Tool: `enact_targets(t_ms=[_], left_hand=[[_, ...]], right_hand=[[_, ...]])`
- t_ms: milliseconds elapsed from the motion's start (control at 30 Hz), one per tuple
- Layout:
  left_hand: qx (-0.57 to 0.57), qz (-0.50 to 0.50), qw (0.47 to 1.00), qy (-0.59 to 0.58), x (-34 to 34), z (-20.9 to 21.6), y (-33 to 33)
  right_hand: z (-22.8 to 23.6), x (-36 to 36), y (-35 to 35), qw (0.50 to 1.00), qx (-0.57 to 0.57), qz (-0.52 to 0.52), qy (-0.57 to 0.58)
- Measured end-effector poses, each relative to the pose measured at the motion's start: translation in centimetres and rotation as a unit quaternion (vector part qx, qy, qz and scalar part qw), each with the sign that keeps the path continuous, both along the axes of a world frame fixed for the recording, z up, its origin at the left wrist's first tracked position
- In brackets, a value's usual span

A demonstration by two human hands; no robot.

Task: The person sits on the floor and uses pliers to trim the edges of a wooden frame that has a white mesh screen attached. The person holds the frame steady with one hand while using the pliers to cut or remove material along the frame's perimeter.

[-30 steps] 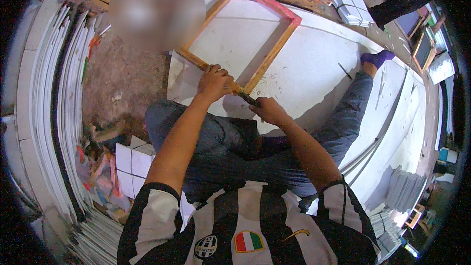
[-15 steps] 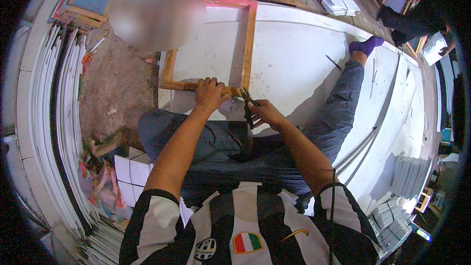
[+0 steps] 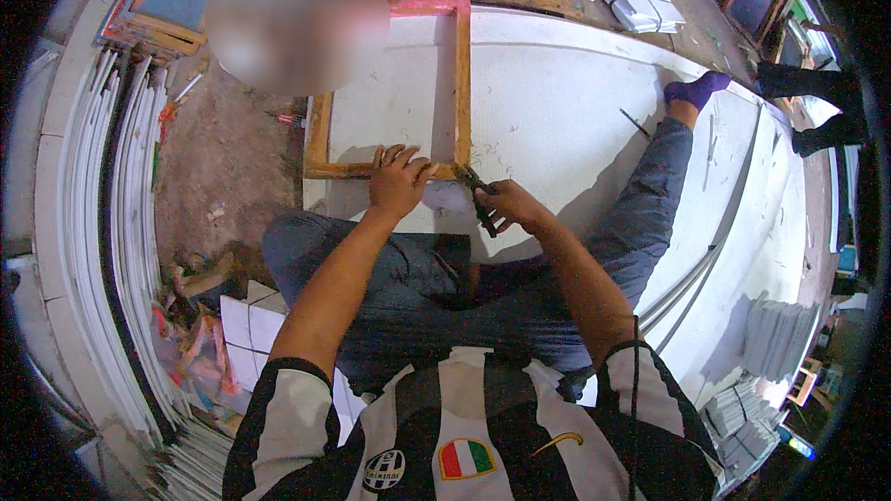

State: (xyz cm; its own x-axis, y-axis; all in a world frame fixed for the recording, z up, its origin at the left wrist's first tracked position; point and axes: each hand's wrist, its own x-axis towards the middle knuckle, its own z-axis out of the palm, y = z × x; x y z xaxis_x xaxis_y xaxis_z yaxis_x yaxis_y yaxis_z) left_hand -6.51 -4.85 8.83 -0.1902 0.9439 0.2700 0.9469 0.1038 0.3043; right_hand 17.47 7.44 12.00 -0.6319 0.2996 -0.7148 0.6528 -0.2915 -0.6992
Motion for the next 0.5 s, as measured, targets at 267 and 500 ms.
enact_targets(t_ms=[267,500], left_hand=[[-0.032,-0.048,0.998,-0.012,2.9,-0.2,2.6],[-0.068,-0.06,0.994,0.068,3.0,0.4,3.6]], right_hand=[[-2.3,1.4,-0.9,0.991,-0.042,-0.093,0.082],[-3.1,1.9,-0.8,0.989,-0.033,-0.117,0.09]])
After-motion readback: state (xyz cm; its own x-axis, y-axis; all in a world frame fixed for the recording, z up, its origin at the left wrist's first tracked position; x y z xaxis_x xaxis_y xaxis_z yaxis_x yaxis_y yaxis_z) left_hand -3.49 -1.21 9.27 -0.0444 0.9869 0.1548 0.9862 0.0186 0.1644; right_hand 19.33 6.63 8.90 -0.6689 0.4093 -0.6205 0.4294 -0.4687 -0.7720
